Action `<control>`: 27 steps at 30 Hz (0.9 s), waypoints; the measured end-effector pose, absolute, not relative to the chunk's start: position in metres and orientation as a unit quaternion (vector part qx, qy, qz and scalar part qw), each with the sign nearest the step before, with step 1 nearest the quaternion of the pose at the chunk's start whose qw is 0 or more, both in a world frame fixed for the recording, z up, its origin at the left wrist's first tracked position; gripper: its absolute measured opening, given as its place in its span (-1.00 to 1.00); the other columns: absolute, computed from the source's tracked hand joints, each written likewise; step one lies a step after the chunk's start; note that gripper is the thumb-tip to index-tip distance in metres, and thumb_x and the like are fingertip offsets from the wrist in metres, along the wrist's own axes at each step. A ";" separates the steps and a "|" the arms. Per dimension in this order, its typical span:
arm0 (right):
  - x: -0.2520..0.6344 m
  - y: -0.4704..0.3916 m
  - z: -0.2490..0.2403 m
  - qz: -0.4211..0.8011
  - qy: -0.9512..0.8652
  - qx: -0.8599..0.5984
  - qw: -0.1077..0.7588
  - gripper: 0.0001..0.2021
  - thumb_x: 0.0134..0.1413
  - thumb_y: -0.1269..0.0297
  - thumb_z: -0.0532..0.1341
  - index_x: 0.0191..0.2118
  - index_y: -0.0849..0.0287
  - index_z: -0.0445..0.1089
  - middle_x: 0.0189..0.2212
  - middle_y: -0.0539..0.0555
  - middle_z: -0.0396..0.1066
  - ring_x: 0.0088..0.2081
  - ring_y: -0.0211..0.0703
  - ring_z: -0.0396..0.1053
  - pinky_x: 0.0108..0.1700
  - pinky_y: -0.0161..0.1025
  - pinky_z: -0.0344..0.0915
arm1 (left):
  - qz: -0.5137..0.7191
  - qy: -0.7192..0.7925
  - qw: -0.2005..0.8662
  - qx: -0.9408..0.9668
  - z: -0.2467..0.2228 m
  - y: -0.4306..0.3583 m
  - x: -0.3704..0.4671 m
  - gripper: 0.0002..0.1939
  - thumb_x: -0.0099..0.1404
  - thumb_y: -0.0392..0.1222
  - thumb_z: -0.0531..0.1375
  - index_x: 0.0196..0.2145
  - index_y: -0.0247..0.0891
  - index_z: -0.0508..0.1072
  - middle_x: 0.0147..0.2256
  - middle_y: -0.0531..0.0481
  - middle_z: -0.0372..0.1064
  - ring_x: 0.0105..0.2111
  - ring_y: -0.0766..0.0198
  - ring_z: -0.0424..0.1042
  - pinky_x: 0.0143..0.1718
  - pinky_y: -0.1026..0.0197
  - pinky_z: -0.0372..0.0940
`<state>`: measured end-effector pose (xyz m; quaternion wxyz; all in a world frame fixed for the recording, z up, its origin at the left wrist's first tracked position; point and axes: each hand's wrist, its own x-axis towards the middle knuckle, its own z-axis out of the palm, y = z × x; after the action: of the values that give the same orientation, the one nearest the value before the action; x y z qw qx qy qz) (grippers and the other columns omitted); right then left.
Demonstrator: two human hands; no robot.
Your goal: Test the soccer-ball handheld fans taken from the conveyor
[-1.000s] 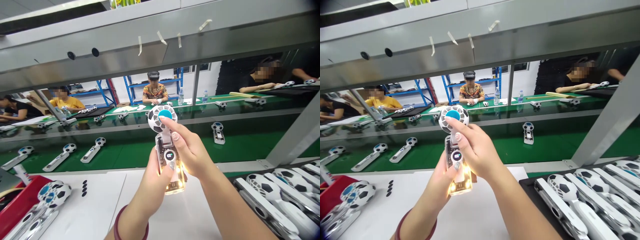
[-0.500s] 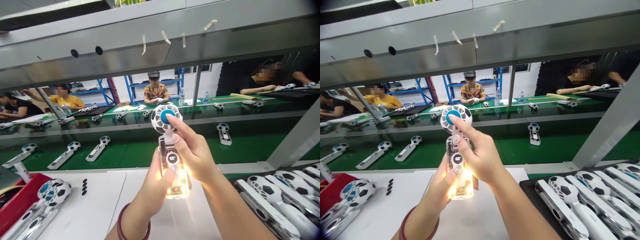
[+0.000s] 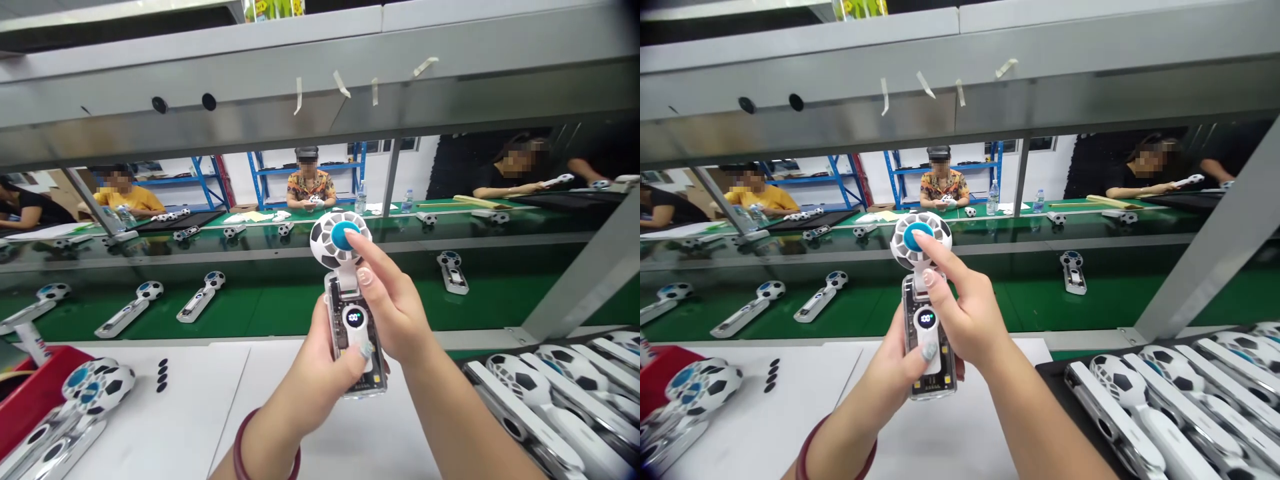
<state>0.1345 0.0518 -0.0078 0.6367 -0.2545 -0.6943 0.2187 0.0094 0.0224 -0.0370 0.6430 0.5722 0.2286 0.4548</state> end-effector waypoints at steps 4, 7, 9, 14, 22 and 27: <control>0.136 0.052 -0.007 0.231 -0.700 -0.273 0.619 -0.66 0.22 0.22 0.03 0.09 -0.18 0.22 -0.02 -0.14 0.37 -0.04 -0.17 0.36 -0.03 -0.21 0.31 | 0.443 0.218 0.651 0.577 -0.037 0.024 0.008 -0.37 0.20 -0.05 0.20 0.13 -0.03 -0.03 -0.32 0.01 0.34 -0.38 0.23 0.43 -0.39 0.20 0.36; 0.136 0.052 -0.007 0.248 -0.692 -0.283 0.616 -0.65 0.20 0.21 0.03 0.10 -0.15 0.21 -0.11 -0.07 0.41 -0.10 -0.13 0.39 -0.04 -0.14 0.32 | 0.438 0.208 0.660 0.573 -0.036 0.024 0.008 -0.38 0.20 -0.06 0.19 0.13 -0.02 -0.03 -0.30 0.01 0.33 -0.38 0.24 0.43 -0.37 0.20 0.36; 0.135 0.050 -0.007 0.268 -0.678 -0.290 0.620 -0.62 0.19 0.20 0.04 0.12 -0.13 0.18 -0.23 -0.04 0.45 -0.20 -0.12 0.42 -0.09 -0.10 0.34 | 0.437 0.205 0.662 0.573 -0.035 0.024 0.007 -0.40 0.21 -0.08 0.19 0.13 -0.01 -0.01 -0.24 -0.02 0.32 -0.35 0.24 0.43 -0.37 0.21 0.35; 0.128 0.045 -0.002 0.384 -0.594 -0.281 0.649 -0.39 0.12 0.16 0.11 0.25 -0.19 -0.14 -0.28 -0.01 0.46 -0.27 -0.08 0.43 -0.20 -0.08 0.37 | 0.436 0.193 0.657 0.584 -0.035 0.023 0.005 -0.37 0.23 -0.07 0.17 0.15 0.04 -0.07 -0.03 -0.11 0.21 -0.19 0.17 0.39 -0.30 0.21 0.34; 0.137 0.051 -0.002 0.640 -0.523 -0.210 0.523 -0.56 -0.05 -0.02 0.21 -0.10 0.16 0.37 -0.19 0.16 0.45 -0.12 0.03 0.39 -0.17 -0.14 0.38 | 0.393 0.191 0.633 0.640 -0.035 0.022 0.005 -0.32 0.25 -0.04 0.12 0.18 -0.04 -0.19 -0.21 -0.07 0.27 -0.35 0.25 0.37 -0.34 0.18 0.31; 0.149 0.056 -0.005 0.682 -0.562 -0.127 0.450 -0.68 -0.03 0.24 0.24 -0.10 0.17 0.41 -0.18 0.13 0.46 -0.07 -0.03 0.37 -0.06 -0.14 0.33 | 0.362 0.249 0.568 0.696 -0.035 0.023 0.001 -0.34 0.25 -0.14 0.11 0.19 -0.09 -0.17 -0.12 -0.15 0.21 -0.29 0.21 0.36 -0.30 0.14 0.31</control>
<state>0.1488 0.0562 -0.0054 0.4501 -0.1273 -0.5618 0.6824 0.0013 0.0227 -0.0350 0.5683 0.6955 0.2490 0.3624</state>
